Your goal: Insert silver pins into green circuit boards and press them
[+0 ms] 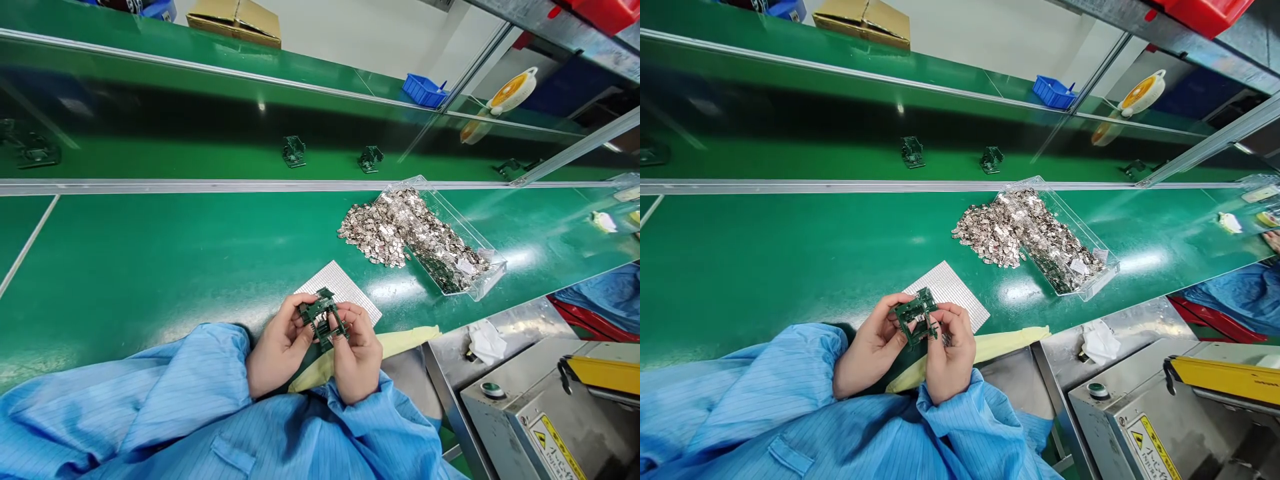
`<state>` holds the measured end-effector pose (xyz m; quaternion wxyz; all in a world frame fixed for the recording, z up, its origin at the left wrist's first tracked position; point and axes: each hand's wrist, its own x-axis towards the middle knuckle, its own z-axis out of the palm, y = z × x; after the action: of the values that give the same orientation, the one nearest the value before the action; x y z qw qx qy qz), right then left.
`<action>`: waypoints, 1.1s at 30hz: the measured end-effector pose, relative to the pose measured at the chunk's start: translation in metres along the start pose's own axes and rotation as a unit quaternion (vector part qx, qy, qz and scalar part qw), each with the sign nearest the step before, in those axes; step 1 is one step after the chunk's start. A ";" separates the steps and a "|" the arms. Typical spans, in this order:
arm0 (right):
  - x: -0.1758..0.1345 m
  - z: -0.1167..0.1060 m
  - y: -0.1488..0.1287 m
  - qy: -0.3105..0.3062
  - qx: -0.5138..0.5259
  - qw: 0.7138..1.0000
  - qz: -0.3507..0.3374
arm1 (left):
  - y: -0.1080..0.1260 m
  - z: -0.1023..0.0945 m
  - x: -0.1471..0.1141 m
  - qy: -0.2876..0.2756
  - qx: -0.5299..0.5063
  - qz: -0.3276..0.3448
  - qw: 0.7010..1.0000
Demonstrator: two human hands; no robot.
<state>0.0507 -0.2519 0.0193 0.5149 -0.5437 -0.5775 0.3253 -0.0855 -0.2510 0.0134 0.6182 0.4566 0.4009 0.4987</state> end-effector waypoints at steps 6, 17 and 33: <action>0.000 -0.001 0.003 -0.012 0.029 0.999 0.029 | 0.001 0.001 0.000 -0.003 -0.016 -0.008 1.000; 0.008 0.003 -0.006 -0.034 0.090 0.989 0.115 | -0.004 -0.002 -0.002 -0.009 0.056 -0.008 0.998; -0.024 -0.110 -0.040 -0.133 -0.064 0.982 -0.116 | 0.022 0.046 -0.009 -0.198 0.088 -0.015 0.976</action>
<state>0.1404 -0.3027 0.0791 0.4316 -0.4566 -0.7200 0.2947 -0.0487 -0.2653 0.0467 0.6503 0.5927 0.3192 0.3521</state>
